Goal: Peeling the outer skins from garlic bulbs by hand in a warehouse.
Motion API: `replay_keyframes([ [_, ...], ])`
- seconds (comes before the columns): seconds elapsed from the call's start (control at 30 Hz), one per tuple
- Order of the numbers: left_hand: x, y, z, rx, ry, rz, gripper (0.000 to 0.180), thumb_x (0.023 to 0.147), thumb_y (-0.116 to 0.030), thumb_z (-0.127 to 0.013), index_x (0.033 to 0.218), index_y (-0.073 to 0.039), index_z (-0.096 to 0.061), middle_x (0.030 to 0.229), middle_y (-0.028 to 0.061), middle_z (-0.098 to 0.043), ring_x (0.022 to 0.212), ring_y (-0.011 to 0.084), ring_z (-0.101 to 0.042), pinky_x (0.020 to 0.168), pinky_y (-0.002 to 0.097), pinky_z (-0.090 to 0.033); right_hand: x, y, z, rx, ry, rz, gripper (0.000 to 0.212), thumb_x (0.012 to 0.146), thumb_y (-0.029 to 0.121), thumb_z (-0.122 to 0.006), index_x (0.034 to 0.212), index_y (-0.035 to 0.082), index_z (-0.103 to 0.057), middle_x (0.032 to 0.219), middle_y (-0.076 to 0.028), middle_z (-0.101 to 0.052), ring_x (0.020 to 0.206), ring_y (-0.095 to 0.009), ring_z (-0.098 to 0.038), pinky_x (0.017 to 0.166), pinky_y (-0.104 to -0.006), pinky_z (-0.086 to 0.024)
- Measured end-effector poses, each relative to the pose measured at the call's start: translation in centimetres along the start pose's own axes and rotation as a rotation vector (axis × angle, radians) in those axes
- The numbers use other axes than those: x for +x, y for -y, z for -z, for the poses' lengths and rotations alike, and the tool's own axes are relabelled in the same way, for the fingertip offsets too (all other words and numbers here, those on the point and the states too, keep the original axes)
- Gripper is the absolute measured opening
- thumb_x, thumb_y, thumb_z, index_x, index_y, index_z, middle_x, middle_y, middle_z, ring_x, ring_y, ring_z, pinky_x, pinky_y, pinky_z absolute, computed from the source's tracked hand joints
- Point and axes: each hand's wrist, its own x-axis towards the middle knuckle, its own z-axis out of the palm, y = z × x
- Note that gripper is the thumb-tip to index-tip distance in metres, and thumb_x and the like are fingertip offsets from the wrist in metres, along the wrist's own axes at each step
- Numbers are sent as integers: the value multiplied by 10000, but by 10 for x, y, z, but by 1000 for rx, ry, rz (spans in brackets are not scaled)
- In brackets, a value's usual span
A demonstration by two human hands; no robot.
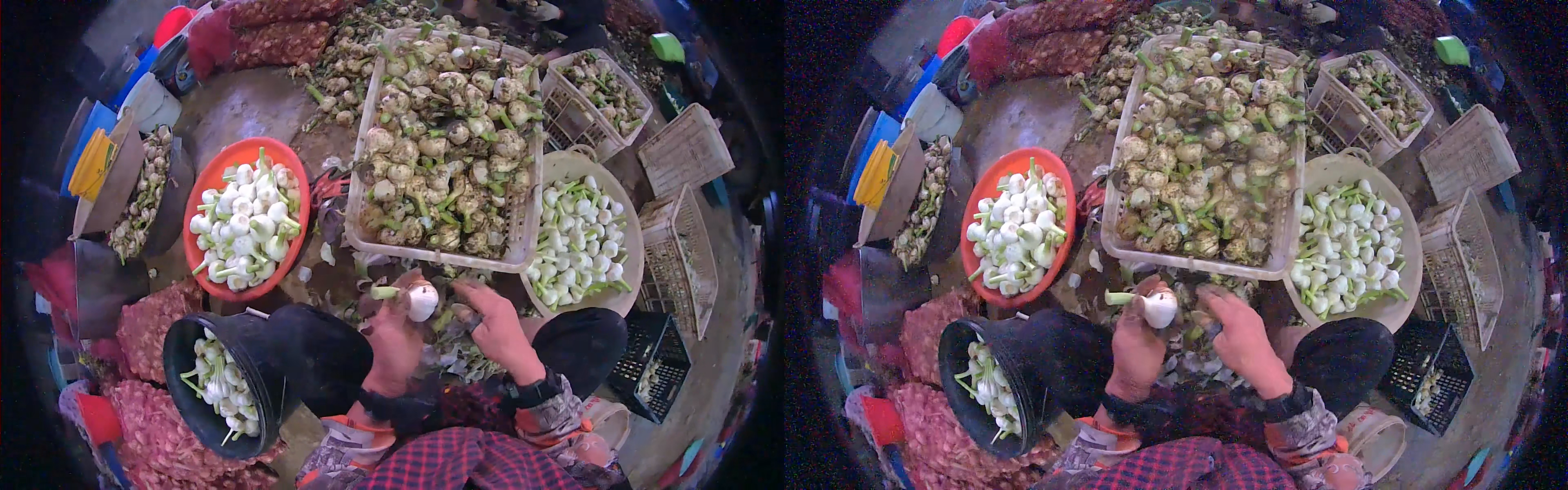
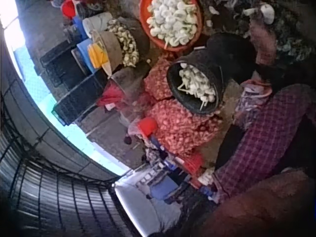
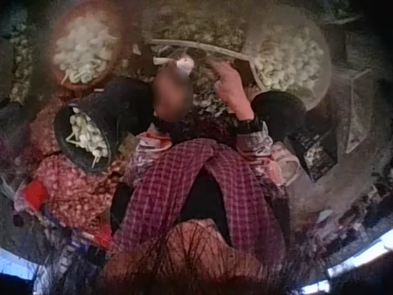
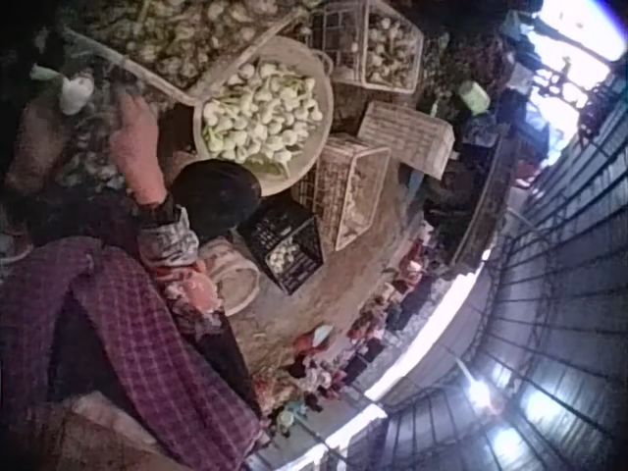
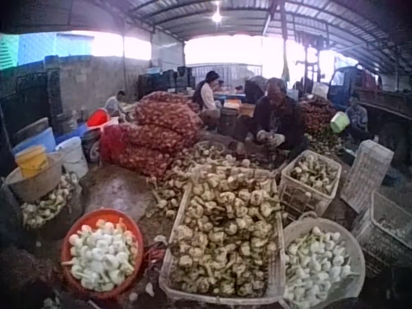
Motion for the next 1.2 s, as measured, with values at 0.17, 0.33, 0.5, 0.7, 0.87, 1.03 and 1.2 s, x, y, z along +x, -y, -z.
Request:
replay_keyframes([
  [0.17,-8,3,-20,443,-5,-314,356,979,-137,-586,1319,-36,-560,1227,45,-520,1086,144,-523,942,282,-430,4,46,-2,-102,12,60,352,633,-8,-595,985,-1,-595,841,-152,-625,815,-341,-616,686,-447,-513],
  [0.33,-2,1,-5,637,88,-438,320,914,-81,-633,1229,-24,-628,1188,64,-476,1127,175,-466,985,296,-383,5,52,-3,-155,15,80,212,598,48,-623,798,38,-554,706,-132,-603,696,-352,-608,601,-456,-503],
  [0.5,-1,-5,-6,670,95,-424,316,907,-104,-644,1212,-19,-635,1192,60,-485,1111,162,-478,956,289,-409,3,54,-18,-176,-100,77,220,563,90,-647,756,60,-546,666,-118,-595,654,-351,-606,565,-451,-498],
  [0.7,5,-6,6,435,105,-236,364,969,-245,-581,1263,-33,-609,1159,87,-571,1100,161,-517,914,299,-447,3,37,-25,345,-87,-181,255,683,122,-675,896,-3,-611,707,-121,-618,604,-233,-590,571,-387,-492],
  [0.87,12,-20,4,-248,282,15,575,1015,-502,-401,1395,-81,-494,1313,161,-572,1289,313,-477,1061,446,-397,-13,22,13,1460,-26,-474,364,817,235,-638,1004,-77,-623,776,-109,-646,640,-173,-591,584,-291,-474],
  [1.03,24,-25,-2,-535,461,73,643,997,-576,-339,1490,-164,-371,1536,151,-362,1441,388,-276,1150,590,-236,-38,-3,24,677,395,-334,292,823,126,-604,1070,-25,-642,899,-91,-688,815,-226,-664,719,-342,-526],
  [1.2,21,-15,-9,-233,406,33,674,1000,-533,-393,1520,-113,-306,1564,161,-311,1462,320,-252,1163,485,-236,-16,11,17,559,244,-384,333,885,38,-619,1216,8,-608,1056,-76,-698,959,-149,-633,826,-317,-518],
])
